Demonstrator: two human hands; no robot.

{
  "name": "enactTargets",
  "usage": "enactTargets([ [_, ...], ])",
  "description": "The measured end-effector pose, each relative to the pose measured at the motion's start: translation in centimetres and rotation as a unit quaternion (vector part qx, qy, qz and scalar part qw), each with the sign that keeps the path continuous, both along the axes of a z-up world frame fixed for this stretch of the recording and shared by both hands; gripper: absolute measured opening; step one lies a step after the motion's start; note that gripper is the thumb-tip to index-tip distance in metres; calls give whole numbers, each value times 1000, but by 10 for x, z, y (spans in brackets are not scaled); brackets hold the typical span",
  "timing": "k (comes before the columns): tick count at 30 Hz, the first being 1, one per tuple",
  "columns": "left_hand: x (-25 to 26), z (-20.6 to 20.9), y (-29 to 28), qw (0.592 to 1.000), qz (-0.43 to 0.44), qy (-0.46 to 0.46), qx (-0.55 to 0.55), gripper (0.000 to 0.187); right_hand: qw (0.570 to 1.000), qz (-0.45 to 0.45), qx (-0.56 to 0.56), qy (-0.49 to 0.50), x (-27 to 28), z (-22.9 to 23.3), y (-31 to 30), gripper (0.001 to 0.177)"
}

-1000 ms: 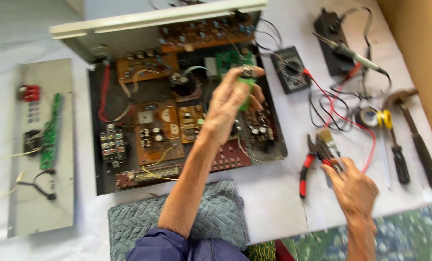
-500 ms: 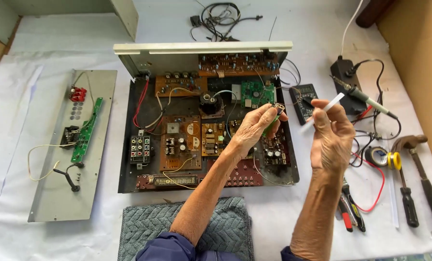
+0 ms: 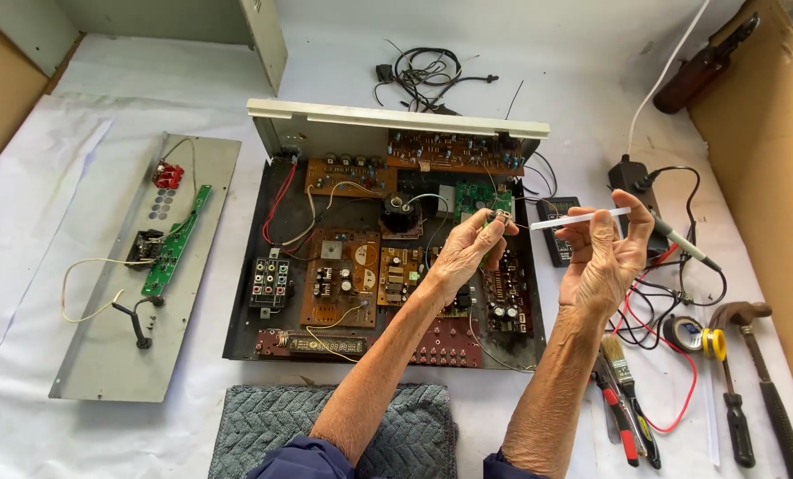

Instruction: The person works on the internal circuit boards of an open electronic device, manipulating wires and components. They use a lighter to heat a small green component and a white tube to apply a substance to it.

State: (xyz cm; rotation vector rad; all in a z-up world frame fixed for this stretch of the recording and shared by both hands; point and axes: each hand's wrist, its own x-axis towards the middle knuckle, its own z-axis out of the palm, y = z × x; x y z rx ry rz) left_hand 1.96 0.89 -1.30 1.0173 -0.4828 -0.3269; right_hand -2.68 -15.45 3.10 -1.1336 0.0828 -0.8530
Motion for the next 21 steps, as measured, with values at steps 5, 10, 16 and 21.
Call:
enactTargets([
  [5, 2, -15, -6, 999, 21, 14, 26, 52, 1000, 4, -9, -20, 0, -2, 2, 25],
  [10, -2, -12, -9, 998, 29, 49, 30, 66, 998, -8, -49, -25, 2, 19, 9, 22],
  [16, 0, -5, -5, 996, 60, 52, 28, 65, 997, -8, -72, -11, 4, 27, 29, 21],
  [21, -6, 8, -1, 995, 73, 60, 22, 63, 997, -6, -77, -4, 2, 28, 32, 22],
])
